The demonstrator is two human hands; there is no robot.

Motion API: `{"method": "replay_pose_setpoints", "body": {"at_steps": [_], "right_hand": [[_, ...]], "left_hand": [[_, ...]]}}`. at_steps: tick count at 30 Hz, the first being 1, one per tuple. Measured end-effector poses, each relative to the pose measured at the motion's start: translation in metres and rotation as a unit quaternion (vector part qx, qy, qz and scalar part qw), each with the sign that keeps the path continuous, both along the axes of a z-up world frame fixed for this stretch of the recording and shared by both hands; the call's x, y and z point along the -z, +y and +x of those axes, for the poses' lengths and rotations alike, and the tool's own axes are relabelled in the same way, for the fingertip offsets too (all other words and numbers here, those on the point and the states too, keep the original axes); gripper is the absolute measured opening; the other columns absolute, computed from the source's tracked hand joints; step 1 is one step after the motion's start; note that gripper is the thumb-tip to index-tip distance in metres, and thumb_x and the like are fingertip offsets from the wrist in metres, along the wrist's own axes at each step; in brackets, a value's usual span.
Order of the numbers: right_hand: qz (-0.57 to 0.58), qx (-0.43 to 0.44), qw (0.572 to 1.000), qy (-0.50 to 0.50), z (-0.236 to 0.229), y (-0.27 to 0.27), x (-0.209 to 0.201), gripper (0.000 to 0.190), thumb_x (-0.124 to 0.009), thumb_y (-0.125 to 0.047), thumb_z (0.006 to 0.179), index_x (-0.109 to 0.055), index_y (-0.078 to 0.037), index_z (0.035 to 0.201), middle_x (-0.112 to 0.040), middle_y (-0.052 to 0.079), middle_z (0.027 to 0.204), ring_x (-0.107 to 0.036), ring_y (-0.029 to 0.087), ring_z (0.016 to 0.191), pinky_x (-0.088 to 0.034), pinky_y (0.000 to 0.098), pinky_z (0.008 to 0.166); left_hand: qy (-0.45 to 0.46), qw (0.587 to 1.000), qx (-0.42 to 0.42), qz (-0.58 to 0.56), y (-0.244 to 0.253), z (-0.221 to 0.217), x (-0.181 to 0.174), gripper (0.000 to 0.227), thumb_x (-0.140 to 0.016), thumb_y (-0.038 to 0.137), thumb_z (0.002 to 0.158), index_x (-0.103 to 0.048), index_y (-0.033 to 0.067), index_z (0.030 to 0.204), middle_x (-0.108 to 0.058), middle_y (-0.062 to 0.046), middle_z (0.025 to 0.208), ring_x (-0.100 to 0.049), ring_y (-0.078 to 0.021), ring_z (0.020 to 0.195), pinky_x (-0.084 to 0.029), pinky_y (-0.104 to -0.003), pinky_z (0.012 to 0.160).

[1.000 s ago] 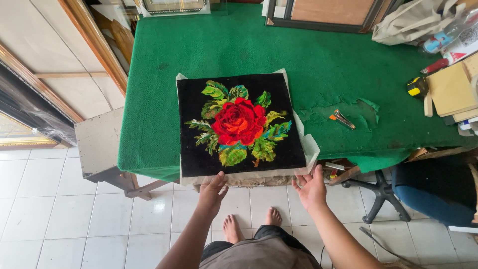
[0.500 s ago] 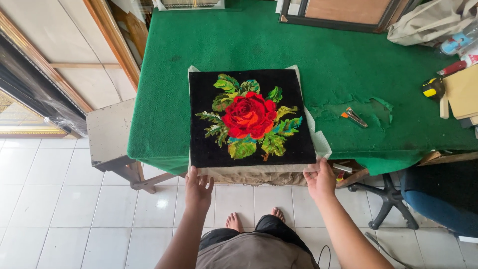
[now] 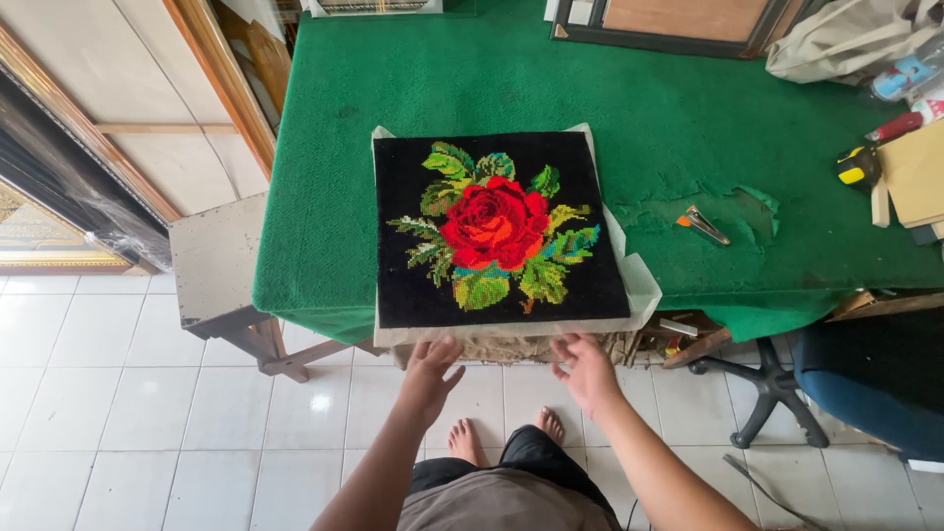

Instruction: Trimming the excess edges of a floral artwork using a utility knife on a workbench.

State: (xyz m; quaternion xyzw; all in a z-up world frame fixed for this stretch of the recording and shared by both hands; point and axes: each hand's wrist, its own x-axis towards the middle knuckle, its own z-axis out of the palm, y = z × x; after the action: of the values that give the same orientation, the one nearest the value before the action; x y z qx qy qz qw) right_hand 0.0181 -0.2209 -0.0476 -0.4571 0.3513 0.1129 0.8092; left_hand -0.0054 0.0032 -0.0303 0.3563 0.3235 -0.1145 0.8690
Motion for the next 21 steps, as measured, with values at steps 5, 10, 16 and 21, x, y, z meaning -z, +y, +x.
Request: {"method": "replay_pose_setpoints", "body": {"at_steps": [5, 10, 16, 21], "right_hand": [[0.061, -0.004, 0.998, -0.024, 0.002, 0.022, -0.011, 0.009, -0.057, -0.016, 0.077, -0.053, -0.022, 0.082, -0.053, -0.006, 0.089, -0.052, 0.018, 0.097, -0.037, 0.0377, 0.077], [0.033, -0.012, 0.999, -0.014, 0.012, 0.015, 0.002, 0.006, -0.057, -0.023, 0.08, -0.056, -0.02, 0.086, -0.056, -0.007, 0.096, -0.05, 0.016, 0.092, -0.037, 0.0347, 0.076], [0.037, -0.029, 0.999, -0.007, 0.028, 0.007, 0.037, 0.006, -0.062, -0.024, 0.08, -0.056, -0.025, 0.083, -0.056, -0.012, 0.084, -0.051, 0.012, 0.08, -0.04, 0.0335, 0.07], [0.049, -0.012, 0.999, -0.007, 0.027, 0.01, 0.038, 0.007, -0.061, -0.025, 0.081, -0.055, -0.027, 0.08, -0.055, -0.013, 0.08, -0.051, 0.01, 0.075, -0.04, 0.0304, 0.068]], "left_hand": [[-0.001, 0.995, 0.056, 0.078, -0.014, 0.016, 0.017, 0.039, -0.072, 0.021, 0.075, -0.052, 0.0051, 0.104, -0.053, -0.011, 0.101, -0.049, -0.0261, 0.106, -0.027, -0.052, 0.1], [-0.011, 0.984, 0.072, 0.162, -0.016, 0.025, 0.024, 0.018, -0.068, 0.015, 0.077, -0.066, 0.0061, 0.093, -0.057, -0.006, 0.084, -0.052, -0.0213, 0.09, -0.031, -0.052, 0.097], [0.036, 0.995, 0.012, 0.092, -0.027, 0.031, 0.03, 0.016, -0.066, 0.015, 0.077, -0.063, 0.0103, 0.092, -0.055, -0.004, 0.084, -0.053, -0.0214, 0.09, -0.033, -0.05, 0.095], [0.107, 0.992, 0.059, -0.006, -0.046, 0.032, 0.061, 0.01, -0.055, 0.017, 0.084, -0.054, 0.0103, 0.092, -0.054, -0.003, 0.073, -0.056, -0.0134, 0.065, -0.052, -0.03, 0.068]]}}
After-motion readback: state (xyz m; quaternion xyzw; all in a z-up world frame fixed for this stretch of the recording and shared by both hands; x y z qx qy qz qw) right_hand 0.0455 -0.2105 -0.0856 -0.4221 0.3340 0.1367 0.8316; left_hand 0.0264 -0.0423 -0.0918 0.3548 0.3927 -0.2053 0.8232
